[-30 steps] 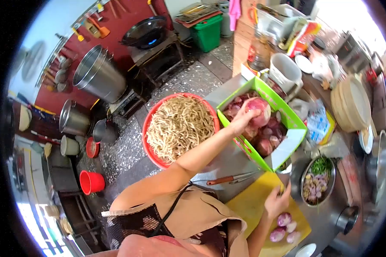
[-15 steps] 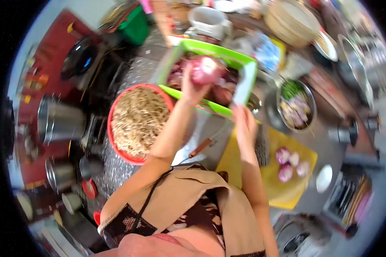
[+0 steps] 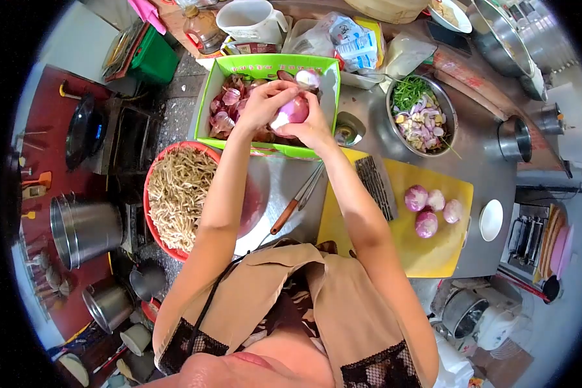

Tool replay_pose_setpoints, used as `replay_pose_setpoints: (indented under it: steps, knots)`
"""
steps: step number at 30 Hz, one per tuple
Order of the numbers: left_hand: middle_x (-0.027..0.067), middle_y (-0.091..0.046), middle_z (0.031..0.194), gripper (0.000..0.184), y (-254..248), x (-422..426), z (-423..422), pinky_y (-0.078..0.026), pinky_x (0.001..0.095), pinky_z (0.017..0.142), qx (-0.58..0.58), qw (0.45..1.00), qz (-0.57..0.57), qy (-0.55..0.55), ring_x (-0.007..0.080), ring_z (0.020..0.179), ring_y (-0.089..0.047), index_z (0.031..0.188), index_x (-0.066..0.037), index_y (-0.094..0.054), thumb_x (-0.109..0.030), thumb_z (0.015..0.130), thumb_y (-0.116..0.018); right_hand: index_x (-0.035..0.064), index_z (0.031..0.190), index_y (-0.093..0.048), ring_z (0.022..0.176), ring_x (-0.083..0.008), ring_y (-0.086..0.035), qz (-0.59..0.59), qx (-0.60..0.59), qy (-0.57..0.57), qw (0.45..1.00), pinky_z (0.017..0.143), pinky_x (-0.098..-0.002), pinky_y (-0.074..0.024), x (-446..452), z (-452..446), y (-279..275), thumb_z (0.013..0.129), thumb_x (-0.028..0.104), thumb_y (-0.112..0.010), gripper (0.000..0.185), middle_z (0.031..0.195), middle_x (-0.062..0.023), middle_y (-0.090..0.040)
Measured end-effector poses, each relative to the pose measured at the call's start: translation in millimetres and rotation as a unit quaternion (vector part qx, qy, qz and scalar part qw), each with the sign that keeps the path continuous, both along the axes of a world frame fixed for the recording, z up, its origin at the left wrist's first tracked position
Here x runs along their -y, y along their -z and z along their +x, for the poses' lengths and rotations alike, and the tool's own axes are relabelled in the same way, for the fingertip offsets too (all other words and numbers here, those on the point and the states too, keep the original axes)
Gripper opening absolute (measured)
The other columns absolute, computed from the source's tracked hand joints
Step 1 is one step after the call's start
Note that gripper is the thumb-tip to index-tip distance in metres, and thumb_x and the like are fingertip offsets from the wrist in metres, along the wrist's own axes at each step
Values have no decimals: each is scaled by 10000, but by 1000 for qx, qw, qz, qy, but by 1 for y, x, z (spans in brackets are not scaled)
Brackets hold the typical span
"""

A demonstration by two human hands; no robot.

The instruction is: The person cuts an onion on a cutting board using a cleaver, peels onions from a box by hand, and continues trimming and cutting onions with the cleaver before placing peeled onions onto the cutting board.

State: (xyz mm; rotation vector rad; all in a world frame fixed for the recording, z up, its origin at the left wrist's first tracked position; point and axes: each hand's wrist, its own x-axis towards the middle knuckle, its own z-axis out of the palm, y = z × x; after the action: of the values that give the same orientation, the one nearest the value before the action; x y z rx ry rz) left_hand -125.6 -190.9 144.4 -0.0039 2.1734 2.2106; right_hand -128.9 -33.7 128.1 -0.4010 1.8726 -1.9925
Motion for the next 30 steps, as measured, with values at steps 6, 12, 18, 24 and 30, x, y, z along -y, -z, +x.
replay_pose_setpoints:
  steps: [6,12,18,24,30]
  knots:
    - [109,-680,944,167,37,42,-3,-527,364,735,-61,807,-548,-209,294,811,-659,983,-104,-732,-176,859,-646,37,1303,-369,1129,-244,-517,-50,29,63,996,988,-346,-414,-4,3,16,550,79,-824,880,1216,-135,-494]
    - [126,-654,1100,347,-9,6,22,-481,324,879,2,992,-61,-109,200,998,-611,1109,-34,-687,-300,888,-661,32,1299,-370,1137,-237,-514,-17,-52,85,995,996,-348,-406,-4,10,7,553,93,-810,868,1207,-130,-506]
    - [61,-718,921,207,-1,9,-8,-519,279,734,-12,993,-83,-78,135,785,-660,994,-49,-728,-204,860,-702,97,1307,-344,1068,-296,-565,74,-189,50,978,947,-379,-453,-1,14,18,558,139,-772,863,1143,-173,-541]
    - [125,-619,1125,263,33,39,12,-494,434,772,-20,707,-685,-176,277,984,-640,1041,-131,-680,-240,802,-670,61,1339,-332,1073,-244,-565,-15,-153,101,983,966,-364,-446,-3,11,14,590,133,-811,891,1159,-148,-545]
    - [144,-673,990,191,-9,-7,44,-526,345,798,-267,884,-340,-178,267,917,-661,1024,-67,-708,-114,840,-684,-3,1295,-383,1104,-214,-563,-87,-27,87,992,983,-340,-439,-7,7,13,639,114,-810,792,1198,-133,-552]
